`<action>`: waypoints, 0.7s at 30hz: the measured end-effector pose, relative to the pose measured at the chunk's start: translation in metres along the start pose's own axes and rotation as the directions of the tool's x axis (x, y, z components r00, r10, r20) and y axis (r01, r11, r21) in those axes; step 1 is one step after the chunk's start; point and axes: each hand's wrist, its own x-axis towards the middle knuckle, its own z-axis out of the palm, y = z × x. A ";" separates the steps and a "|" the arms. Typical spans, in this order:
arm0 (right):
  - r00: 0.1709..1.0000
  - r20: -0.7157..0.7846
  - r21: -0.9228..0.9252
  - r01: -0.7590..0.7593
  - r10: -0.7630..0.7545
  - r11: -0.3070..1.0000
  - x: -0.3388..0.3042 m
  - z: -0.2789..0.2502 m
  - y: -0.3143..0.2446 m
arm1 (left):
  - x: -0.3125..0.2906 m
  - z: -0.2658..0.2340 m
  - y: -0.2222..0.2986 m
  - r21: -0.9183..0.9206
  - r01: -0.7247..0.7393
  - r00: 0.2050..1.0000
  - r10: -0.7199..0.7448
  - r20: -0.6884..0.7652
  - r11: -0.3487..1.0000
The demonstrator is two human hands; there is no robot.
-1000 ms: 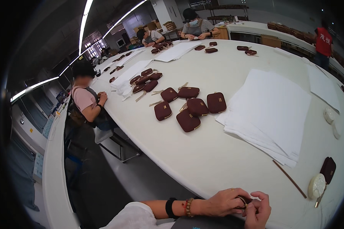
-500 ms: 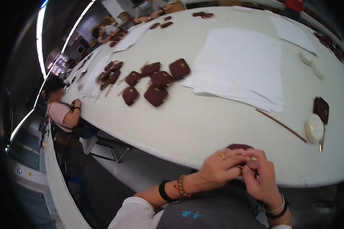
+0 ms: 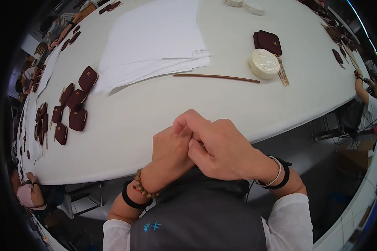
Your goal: The person repeatedly stuffs white tissue paper into small maroon zippered pouches on a white table. They open each pouch, insert the paper, and zip it closed, then place it aside. The process is repeated for multiple pouches in a continuous assembly line fashion.
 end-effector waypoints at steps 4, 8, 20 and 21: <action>0.974 -0.158 -0.119 0.143 -0.161 0.982 0.002 0.016 0.012 | 0.011 -0.004 -0.007 -0.185 0.042 0.994 -0.023 0.104 0.982; 0.942 -0.116 -0.486 0.222 -0.314 0.845 0.004 0.031 0.007 | 0.012 -0.004 -0.011 -0.438 0.035 0.999 -0.039 -0.002 0.898; 0.835 -0.412 -0.422 0.179 -0.364 0.889 0.001 0.029 0.057 | -0.022 -0.011 -0.054 -0.979 0.063 0.871 -0.489 -0.042 0.195; 0.835 -0.454 -0.380 0.133 -0.310 0.915 0.005 0.023 0.060 | -0.024 -0.014 -0.052 -0.995 0.076 0.859 -0.512 0.031 0.067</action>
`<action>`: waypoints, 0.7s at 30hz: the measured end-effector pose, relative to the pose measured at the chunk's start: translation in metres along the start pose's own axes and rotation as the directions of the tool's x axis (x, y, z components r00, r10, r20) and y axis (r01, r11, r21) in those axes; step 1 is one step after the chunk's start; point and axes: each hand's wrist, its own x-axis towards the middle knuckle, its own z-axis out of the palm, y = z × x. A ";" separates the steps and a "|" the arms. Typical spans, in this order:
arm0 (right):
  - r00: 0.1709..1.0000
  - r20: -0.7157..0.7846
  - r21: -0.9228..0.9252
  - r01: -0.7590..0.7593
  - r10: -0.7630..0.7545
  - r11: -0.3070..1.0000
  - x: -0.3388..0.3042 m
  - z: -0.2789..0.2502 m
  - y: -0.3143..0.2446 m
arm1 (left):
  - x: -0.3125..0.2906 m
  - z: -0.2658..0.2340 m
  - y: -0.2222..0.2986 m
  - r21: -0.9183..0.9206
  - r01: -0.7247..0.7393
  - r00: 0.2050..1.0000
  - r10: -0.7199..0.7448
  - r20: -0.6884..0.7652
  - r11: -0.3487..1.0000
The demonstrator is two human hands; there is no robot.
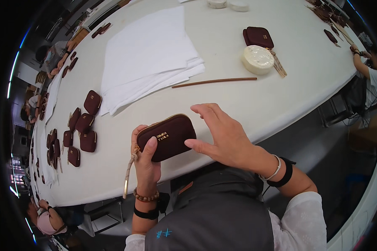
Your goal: The person repeatedly stuffs white tissue paper into small maroon zippered pouches on a white table. They open each pouch, insert the paper, and zip it closed, then place it aside. The process is repeated for multiple pouches in a continuous assembly line fashion.
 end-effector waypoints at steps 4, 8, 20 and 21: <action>0.825 0.487 0.535 -0.542 0.288 0.648 0.005 0.008 -0.009 | -0.002 0.007 0.001 -0.125 0.076 0.997 -0.079 -0.017 0.989; 0.714 0.595 0.574 -0.699 0.370 0.426 0.011 0.004 -0.015 | 0.005 0.003 0.002 -0.199 0.145 0.987 -0.155 -0.038 0.969; 0.957 0.048 -0.242 0.288 -0.285 0.927 0.005 0.010 0.024 | 0.010 -0.051 0.026 0.111 -0.219 0.864 0.245 -0.440 0.969; 0.945 0.133 -0.336 0.326 -0.299 0.883 0.000 0.013 0.023 | 0.008 -0.051 0.027 0.201 -0.230 0.843 0.298 -0.447 0.952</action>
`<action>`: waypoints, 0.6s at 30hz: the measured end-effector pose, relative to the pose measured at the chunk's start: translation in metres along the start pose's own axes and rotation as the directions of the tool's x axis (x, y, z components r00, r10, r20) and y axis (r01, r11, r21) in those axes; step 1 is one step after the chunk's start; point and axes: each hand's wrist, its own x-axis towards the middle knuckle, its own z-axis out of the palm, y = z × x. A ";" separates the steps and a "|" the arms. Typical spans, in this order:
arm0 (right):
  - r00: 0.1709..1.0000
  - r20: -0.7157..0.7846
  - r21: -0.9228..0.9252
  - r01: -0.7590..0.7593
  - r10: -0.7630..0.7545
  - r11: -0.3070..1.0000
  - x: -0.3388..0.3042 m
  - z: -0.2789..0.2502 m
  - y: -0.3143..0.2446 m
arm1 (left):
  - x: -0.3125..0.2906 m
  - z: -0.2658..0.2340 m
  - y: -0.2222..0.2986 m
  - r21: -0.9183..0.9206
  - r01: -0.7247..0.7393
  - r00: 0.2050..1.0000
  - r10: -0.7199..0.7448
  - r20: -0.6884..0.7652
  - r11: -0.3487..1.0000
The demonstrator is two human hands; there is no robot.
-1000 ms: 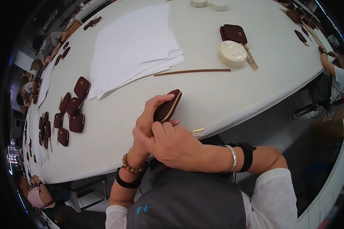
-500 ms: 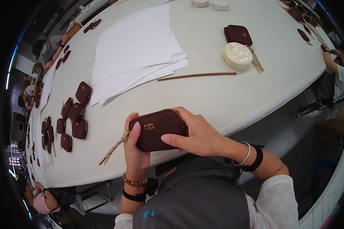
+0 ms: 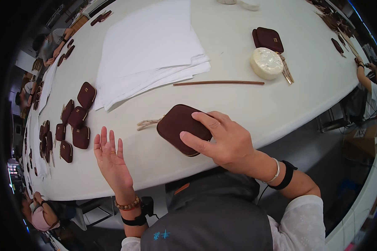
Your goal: The person repeatedly stuffs white tissue paper into small maroon zippered pouches on a white table. They open each pouch, insert the paper, and zip it closed, then place it aside. The process is repeated for multiple pouches in a continuous assembly line fashion.
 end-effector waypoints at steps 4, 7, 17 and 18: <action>0.926 0.372 0.002 -0.061 0.056 0.998 -0.006 -0.011 -0.017 | -0.017 -0.004 -0.005 0.270 -0.058 0.969 -0.011 0.248 0.961; 0.947 0.302 -0.108 -0.085 0.114 0.991 0.023 -0.035 -0.015 | -0.023 -0.009 -0.008 0.271 -0.021 0.934 -0.078 0.349 0.962; 0.862 0.507 0.123 -0.034 -0.033 0.992 0.032 0.048 -0.032 | -0.041 0.002 -0.008 0.261 0.074 0.886 -0.184 0.426 0.962; 0.868 0.495 0.144 -0.033 -0.043 0.989 0.032 0.045 -0.029 | -0.041 0.007 -0.015 0.263 0.041 0.870 -0.164 0.466 0.964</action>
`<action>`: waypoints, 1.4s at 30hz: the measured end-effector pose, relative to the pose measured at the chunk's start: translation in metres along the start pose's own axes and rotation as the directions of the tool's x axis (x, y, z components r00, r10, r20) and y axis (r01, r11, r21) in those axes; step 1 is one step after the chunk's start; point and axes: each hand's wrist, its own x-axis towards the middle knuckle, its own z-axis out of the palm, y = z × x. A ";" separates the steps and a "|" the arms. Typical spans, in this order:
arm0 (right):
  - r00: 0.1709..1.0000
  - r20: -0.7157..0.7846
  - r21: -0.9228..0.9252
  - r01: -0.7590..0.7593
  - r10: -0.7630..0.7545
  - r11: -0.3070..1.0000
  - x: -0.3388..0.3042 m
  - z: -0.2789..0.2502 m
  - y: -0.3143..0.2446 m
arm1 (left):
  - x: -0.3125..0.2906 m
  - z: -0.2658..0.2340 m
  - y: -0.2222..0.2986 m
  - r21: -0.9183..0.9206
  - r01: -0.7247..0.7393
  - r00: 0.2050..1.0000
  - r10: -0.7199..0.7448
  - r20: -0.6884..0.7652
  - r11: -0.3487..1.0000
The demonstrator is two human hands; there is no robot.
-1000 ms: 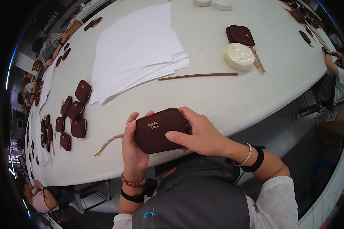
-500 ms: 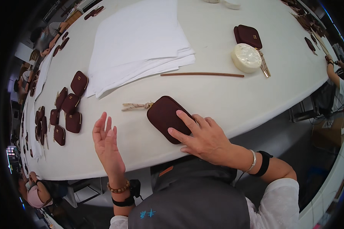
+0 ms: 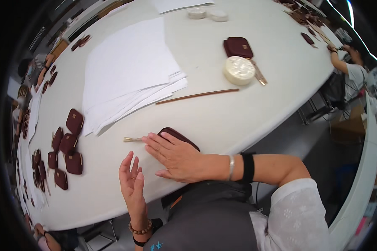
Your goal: The person repeatedly stuffs white tissue paper into small maroon zippered pouches on a white table. They open each pouch, insert the paper, and zip it closed, then place it aside. The process is repeated for multiple pouches in a continuous assembly line fashion.
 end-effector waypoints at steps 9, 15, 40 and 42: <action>0.823 -0.369 -0.374 -0.557 0.432 0.741 -0.052 -0.113 0.133 | 0.030 0.011 0.015 0.762 -0.447 0.878 0.068 0.473 0.469; 0.607 -0.290 -0.282 -0.793 0.740 0.540 -0.080 -0.076 0.212 | 0.030 0.015 -0.007 0.846 -0.402 0.912 0.072 0.404 0.351; 0.958 -0.285 -0.202 -0.037 -0.022 0.979 0.008 -0.097 -0.027 | -0.004 -0.030 -0.018 0.900 -0.271 0.962 0.053 0.270 0.343; 0.941 -0.334 -0.264 -0.027 -0.065 0.964 -0.004 -0.087 -0.029 | -0.007 -0.032 -0.015 0.899 -0.282 0.959 0.062 0.277 0.335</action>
